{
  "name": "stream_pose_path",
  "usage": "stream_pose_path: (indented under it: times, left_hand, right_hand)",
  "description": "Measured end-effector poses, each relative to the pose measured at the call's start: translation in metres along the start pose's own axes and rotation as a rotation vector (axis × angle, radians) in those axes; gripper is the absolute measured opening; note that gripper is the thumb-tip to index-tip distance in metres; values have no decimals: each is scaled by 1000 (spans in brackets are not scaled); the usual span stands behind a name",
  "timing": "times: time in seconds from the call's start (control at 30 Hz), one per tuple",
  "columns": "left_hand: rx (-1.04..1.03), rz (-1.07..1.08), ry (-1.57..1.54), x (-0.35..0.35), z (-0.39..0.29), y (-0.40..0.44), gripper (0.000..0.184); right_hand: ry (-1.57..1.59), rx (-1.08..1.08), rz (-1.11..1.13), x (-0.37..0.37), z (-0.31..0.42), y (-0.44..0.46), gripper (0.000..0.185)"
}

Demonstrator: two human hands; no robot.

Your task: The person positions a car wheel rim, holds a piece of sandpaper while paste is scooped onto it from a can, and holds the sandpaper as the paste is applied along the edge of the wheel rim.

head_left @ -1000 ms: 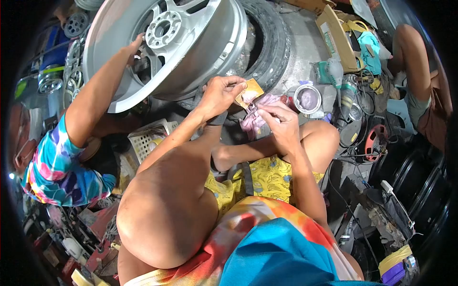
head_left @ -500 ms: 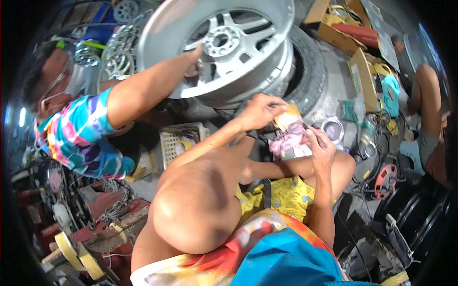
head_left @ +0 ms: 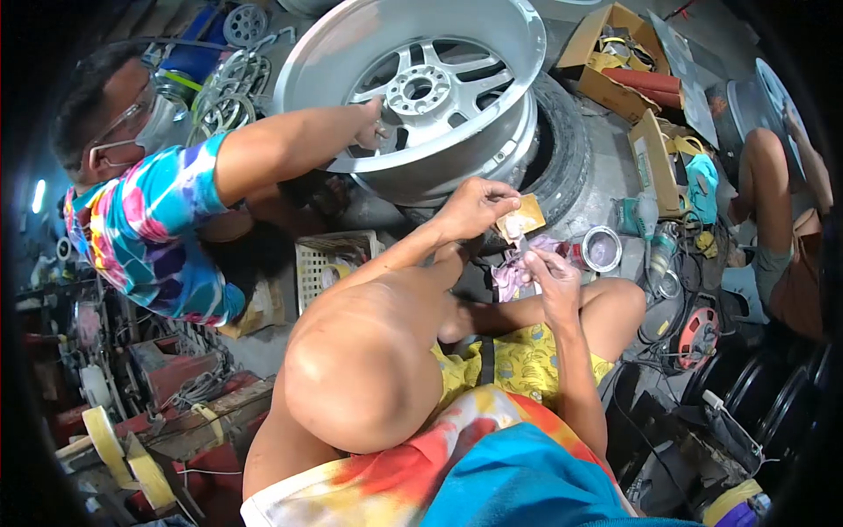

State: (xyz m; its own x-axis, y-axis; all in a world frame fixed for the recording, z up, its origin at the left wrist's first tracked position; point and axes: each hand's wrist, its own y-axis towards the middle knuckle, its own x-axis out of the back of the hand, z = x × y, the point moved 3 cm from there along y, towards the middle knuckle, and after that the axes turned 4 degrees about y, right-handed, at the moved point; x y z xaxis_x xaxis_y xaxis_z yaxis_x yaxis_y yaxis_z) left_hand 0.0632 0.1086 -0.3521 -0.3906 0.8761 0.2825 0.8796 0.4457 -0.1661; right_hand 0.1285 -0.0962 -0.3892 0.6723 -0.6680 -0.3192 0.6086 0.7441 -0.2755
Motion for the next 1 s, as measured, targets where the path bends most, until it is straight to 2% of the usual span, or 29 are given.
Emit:
stream_pose_path:
  times: [0.07,0.1,0.2,0.27,0.33,0.4,0.47,0.53,0.57,0.77,0.87,0.93,1.0]
  left_hand:
    - [-19,-6,27,4,-7,-3,23]
    - [57,0,-41,6,-9,-5,24]
    - [22,-66,-48,14,-9,-7,24]
    - [94,-30,-228,15,3,-9,31]
    - [205,17,-318,15,8,-8,34]
    - [235,60,-397,15,4,-11,33]
    - [269,80,-465,17,-4,-16,32]
    - [305,100,-506,19,-14,-21,28]
    - [303,96,-505,20,-17,-23,28]
    - [356,62,-530,23,-20,-29,26]
    - [322,39,-420,27,-28,-30,25]
    - [214,26,-202,30,-35,-29,24]
    - [167,28,-126,29,-38,-29,24]
  right_hand:
    - [-12,-1,46,-5,3,-5,25]
    - [-19,-1,45,-6,4,-7,25]
    - [87,-17,27,-4,9,-15,24]
    - [-89,135,-99,-1,30,-15,23]
    - [12,178,-120,-11,46,-15,21]
    - [-159,418,-78,-15,47,-9,18]
    - [-212,456,-108,-26,53,-9,17]
    - [-530,772,-163,-36,63,-14,19]
    - [-597,847,-181,-40,64,-15,23]
    - [-669,831,-129,-33,57,-34,28]
    - [-655,762,-97,-25,64,-46,25]
    - [-630,724,-93,-25,70,-47,23]
    - [-580,693,-147,-24,78,-43,18]
